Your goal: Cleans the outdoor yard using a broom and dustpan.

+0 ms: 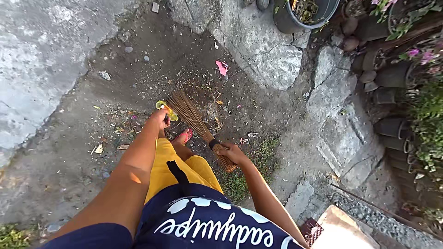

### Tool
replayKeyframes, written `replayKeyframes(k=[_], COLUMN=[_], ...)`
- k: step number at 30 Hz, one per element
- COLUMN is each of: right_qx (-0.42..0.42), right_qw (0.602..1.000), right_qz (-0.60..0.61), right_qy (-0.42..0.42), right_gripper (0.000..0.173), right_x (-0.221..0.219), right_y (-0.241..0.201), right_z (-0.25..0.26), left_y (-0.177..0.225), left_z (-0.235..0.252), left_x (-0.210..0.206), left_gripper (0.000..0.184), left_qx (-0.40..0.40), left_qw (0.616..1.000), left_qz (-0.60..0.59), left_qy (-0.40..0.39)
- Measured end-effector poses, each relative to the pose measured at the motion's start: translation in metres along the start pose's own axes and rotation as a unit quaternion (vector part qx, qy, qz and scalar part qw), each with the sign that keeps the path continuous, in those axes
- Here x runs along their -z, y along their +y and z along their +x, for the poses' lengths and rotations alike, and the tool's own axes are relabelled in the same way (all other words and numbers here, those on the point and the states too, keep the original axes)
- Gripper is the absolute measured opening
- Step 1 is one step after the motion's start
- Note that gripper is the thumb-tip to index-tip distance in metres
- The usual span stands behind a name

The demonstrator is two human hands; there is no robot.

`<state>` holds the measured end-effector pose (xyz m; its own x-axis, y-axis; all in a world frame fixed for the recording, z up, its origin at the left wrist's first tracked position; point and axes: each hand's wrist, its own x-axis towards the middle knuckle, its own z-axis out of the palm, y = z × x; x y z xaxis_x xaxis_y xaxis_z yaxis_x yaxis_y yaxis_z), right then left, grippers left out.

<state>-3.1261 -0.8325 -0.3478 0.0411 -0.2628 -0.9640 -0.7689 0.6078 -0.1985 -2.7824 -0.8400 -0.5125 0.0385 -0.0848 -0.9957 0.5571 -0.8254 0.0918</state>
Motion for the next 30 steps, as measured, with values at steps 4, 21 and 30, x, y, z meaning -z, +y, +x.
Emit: replayKeyframes(k=[4,21,30], right_qx=[-0.027,-0.038,-0.009], right_qw=[0.999,0.998,0.969], right_qz=[-0.031,0.033,0.178], right_qy=[0.036,0.024,0.169], right_gripper=[0.054,0.063,0.055], right_x=[-0.015,-0.021,0.111], right_y=[-0.014,-0.054,-0.060], right_z=[-0.014,-0.104,-0.105], left_y=[0.006,0.045,0.145], left_z=[-0.004,-0.026,-0.040], left_x=[-0.001,0.058,-0.052], left_gripper=[0.013,0.005,0.011], left_qx=[0.023,0.022,0.011], left_qw=[1.000,0.985,0.984], left_qz=[0.021,0.096,0.128], left_qy=[-0.003,-0.139,-0.120])
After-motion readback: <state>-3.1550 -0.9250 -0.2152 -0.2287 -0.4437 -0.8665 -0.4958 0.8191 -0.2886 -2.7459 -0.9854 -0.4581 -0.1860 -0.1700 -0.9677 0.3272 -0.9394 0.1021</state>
